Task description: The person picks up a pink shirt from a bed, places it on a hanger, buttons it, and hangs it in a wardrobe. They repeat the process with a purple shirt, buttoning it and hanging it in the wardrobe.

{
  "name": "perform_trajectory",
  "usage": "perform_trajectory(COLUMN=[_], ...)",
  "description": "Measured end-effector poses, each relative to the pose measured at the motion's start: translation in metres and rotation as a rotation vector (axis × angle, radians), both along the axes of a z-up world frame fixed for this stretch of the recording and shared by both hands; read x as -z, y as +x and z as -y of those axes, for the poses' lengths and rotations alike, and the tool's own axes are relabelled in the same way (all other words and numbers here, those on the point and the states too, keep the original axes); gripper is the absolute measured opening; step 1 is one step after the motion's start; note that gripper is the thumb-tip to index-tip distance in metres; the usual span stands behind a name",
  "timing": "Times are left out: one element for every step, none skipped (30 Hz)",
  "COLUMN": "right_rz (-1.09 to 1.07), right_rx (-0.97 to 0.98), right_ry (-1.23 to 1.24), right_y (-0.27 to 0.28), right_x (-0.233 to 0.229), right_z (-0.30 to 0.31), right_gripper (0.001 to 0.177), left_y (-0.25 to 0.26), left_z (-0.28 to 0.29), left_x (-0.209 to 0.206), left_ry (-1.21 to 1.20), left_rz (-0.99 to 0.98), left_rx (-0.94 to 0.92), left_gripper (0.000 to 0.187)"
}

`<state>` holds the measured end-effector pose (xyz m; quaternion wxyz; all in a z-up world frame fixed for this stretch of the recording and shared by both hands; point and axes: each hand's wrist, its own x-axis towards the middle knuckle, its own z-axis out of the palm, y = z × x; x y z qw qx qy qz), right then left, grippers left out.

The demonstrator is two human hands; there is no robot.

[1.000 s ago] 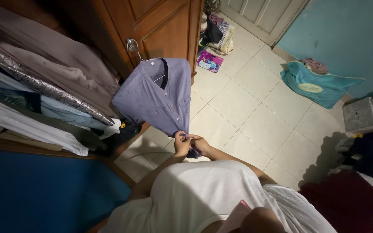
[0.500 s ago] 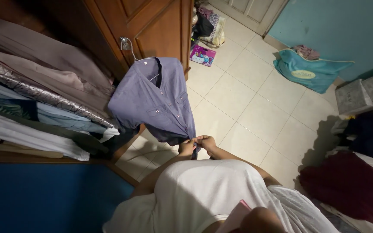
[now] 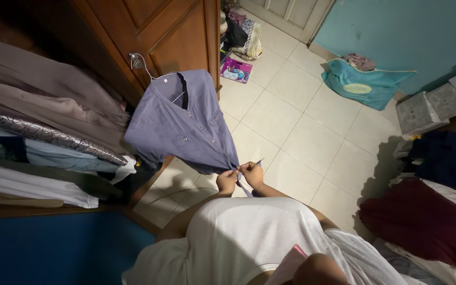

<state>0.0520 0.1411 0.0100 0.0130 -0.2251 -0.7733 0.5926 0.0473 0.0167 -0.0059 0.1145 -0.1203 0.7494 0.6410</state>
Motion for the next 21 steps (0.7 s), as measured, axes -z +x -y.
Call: perform_trajectory(right_rz=[0.002, 0.004, 0.007, -0.007, -0.023, -0.038, -0.025, -0.011, 0.003, 0.006, 0.013, 0.016, 0.016, 0.013, 0.008, 0.007, 0.007, 0.003, 0.006, 0.005, 0.005], right_rx=[0.001, 0.003, 0.003, -0.031, -0.066, -0.100, -0.094, -0.088, -0.082, -0.061, -0.042, -0.026, -0.026, -0.025, -0.022, -0.025, -0.027, -0.032, -0.034, -0.038, -0.043], right_ry=[-0.046, -0.092, -0.139, -0.156, -0.172, -0.189, -0.181, -0.172, -0.164, -0.142, -0.118, -0.101, -0.095, -0.093, -0.087, -0.100, -0.107, -0.116, -0.128, -0.140, -0.151], right_y=[-0.001, -0.002, -0.003, -0.004, -0.005, -0.006, -0.008, -0.009, -0.009, -0.010, -0.011, -0.011, -0.012, -0.012, -0.013, -0.014, -0.014, -0.015, -0.014, -0.014, -0.014], right_x=[0.000, 0.001, 0.001, 0.001, 0.001, 0.002, 0.002, 0.002, 0.002, 0.002, 0.002, 0.003, 0.002, 0.002, 0.002, 0.002, 0.002, 0.002, 0.002, 0.003, 0.003], right_z=[0.000, -0.001, -0.001, -0.001, -0.001, -0.001, 0.000, 0.001, 0.001, 0.001, 0.001, 0.001, 0.001, 0.000, -0.001, -0.002, -0.002, -0.004, -0.004, -0.004, -0.005], right_gripper=[0.013, 0.013, 0.013, 0.014, 0.015, 0.016, 0.016, 0.016, 0.016, 0.016, 0.016, 0.016, 0.016, 0.016, 0.016, 0.016, 0.016, 0.016, 0.016, 0.015, 0.015], left_y=[0.001, 0.001, 0.001, 0.001, 0.000, 0.000, -0.001, -0.002, -0.003, -0.003, -0.003, -0.003, -0.002, -0.002, -0.003, -0.004, -0.004, -0.005, -0.005, -0.005, -0.005], left_z=[-0.002, -0.004, -0.004, -0.005, -0.005, -0.005, -0.005, -0.005, -0.007, -0.008, -0.009, -0.010, -0.012, -0.014, -0.015, -0.016, -0.018, -0.018, -0.018, -0.018, -0.018], left_x=[0.000, 0.000, 0.000, 0.000, 0.000, 0.000, 0.000, 0.000, 0.000, -0.001, -0.001, -0.001, -0.001, -0.001, -0.002, -0.002, -0.002, -0.002, -0.001, -0.001, -0.001], left_ry=[0.022, 0.043, -0.005, -0.055, -0.104, -0.126, -0.147, -0.168, -0.174, -0.180, -0.187, -0.204, -0.221, -0.238, -0.236, -0.235, -0.234, -0.232, -0.230, -0.227, -0.215], left_rz=[-0.054, -0.109, -0.125, -0.141, -0.157, -0.155, -0.153, -0.152, -0.152, -0.152, -0.152, -0.170, -0.188, -0.205, -0.215, -0.226, -0.236, -0.223, -0.210, -0.197, -0.187], left_rx=[-0.024, -0.048, -0.042, -0.036, -0.030, -0.053, -0.075, -0.097, -0.083, -0.069, -0.056, -0.052, -0.047, -0.043, -0.050, -0.057, -0.063, -0.055, -0.046, -0.037, -0.030], left_gripper=[0.022, 0.021, 0.021, 0.021, 0.021, 0.020, 0.020, 0.020, 0.020, 0.019, 0.019, 0.019, 0.019, 0.019, 0.019, 0.019, 0.020, 0.020, 0.020, 0.020, 0.019])
